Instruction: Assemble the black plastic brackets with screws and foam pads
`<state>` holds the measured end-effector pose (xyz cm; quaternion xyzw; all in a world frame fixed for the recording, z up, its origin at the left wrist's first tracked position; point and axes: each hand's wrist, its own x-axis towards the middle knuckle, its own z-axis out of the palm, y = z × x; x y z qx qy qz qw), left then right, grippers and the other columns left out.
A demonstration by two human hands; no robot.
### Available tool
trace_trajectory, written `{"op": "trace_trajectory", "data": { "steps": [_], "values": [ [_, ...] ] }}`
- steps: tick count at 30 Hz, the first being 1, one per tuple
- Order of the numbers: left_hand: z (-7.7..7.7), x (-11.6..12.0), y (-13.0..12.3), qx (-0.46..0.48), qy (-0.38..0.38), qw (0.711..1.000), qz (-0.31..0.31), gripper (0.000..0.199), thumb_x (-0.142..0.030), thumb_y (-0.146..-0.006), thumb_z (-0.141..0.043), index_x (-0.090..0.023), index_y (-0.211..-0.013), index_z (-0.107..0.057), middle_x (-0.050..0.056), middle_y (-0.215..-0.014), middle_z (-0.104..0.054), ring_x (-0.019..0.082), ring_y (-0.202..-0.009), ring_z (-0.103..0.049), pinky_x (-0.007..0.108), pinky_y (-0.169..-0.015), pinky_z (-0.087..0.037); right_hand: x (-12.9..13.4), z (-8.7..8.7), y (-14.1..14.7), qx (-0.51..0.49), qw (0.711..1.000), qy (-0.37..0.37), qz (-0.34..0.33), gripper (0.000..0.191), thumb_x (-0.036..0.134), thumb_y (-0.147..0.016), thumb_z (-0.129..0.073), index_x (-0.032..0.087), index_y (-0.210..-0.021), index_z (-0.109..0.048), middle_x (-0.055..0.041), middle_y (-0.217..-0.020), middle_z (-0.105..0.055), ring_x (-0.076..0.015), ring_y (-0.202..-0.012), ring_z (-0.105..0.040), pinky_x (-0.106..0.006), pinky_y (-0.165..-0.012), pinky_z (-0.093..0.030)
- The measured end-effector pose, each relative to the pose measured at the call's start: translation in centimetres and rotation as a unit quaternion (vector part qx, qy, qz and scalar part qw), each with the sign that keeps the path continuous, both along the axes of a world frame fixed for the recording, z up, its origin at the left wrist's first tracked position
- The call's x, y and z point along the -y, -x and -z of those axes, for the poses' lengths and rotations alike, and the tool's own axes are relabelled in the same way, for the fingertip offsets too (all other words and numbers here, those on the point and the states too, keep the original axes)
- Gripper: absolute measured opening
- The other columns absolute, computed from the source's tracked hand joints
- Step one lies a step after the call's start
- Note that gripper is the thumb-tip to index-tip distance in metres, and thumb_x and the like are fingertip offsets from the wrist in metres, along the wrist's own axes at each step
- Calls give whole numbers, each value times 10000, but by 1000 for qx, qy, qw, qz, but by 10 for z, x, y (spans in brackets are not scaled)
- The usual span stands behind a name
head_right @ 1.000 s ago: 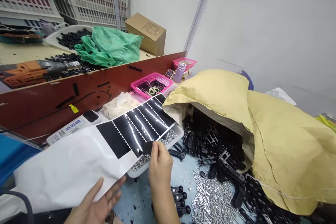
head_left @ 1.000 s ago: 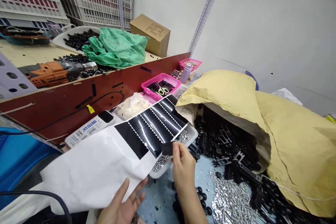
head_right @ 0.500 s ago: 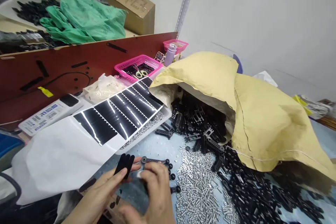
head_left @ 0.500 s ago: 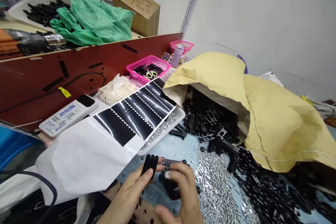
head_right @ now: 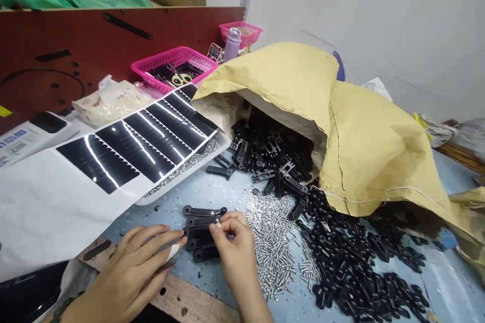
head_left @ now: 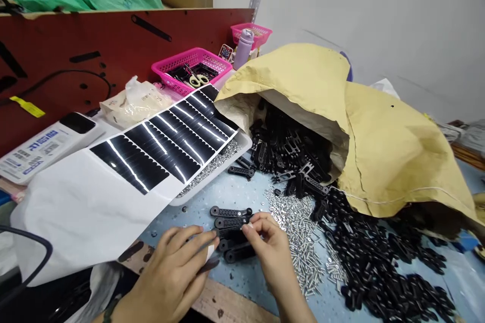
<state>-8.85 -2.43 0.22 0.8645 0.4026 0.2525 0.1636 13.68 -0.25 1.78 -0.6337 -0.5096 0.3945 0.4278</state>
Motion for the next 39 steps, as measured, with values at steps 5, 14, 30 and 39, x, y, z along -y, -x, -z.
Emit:
{"op": "trace_trajectory", "data": {
  "steps": [5, 14, 30, 39],
  "values": [
    [-1, 1, -2, -52, -42, 997, 29, 494, -57, -807, -492, -225, -1263, -576, 12, -1241, -650, 245, -1107, -545, 372, -958, -246, -1, 3, 17, -6, 1000, 21, -8, 284, 342, -759, -657, 181, -540, -576, -51, -811, -574, -150, -648, -542, -257, -567, -453],
    [-4, 6, -6, -36, 20, 999, -4, 548, -16, -798, -430, -244, -1281, -551, 15, -1260, -633, 255, -1140, -513, 412, -988, -197, -4, 2, 16, 23, 999, 20, -16, 293, 313, -774, -622, 188, -519, -548, -39, -745, -561, -162, -665, -537, -272, -602, -449],
    [-13, -10, -10, -45, 38, 998, 21, 431, -103, -883, -463, -253, -1274, -564, 36, -1209, -632, 247, -1094, -509, 415, -992, -243, 3, -6, 3, 370, 920, -107, -69, 386, 530, -821, -631, 198, -986, -524, -102, -993, -547, -242, -816, -590, -317, -582, -493],
    [-15, -14, -12, 113, 159, 980, -46, 510, -139, -946, -341, -272, -1436, -389, 48, -1426, -462, 271, -1265, -426, 402, -1029, -366, 11, -18, 12, 15, 983, -21, -182, 143, 235, -893, -555, 234, -1034, -576, 2, -791, -584, -138, -688, -572, -246, -614, -480]
  ]
}}
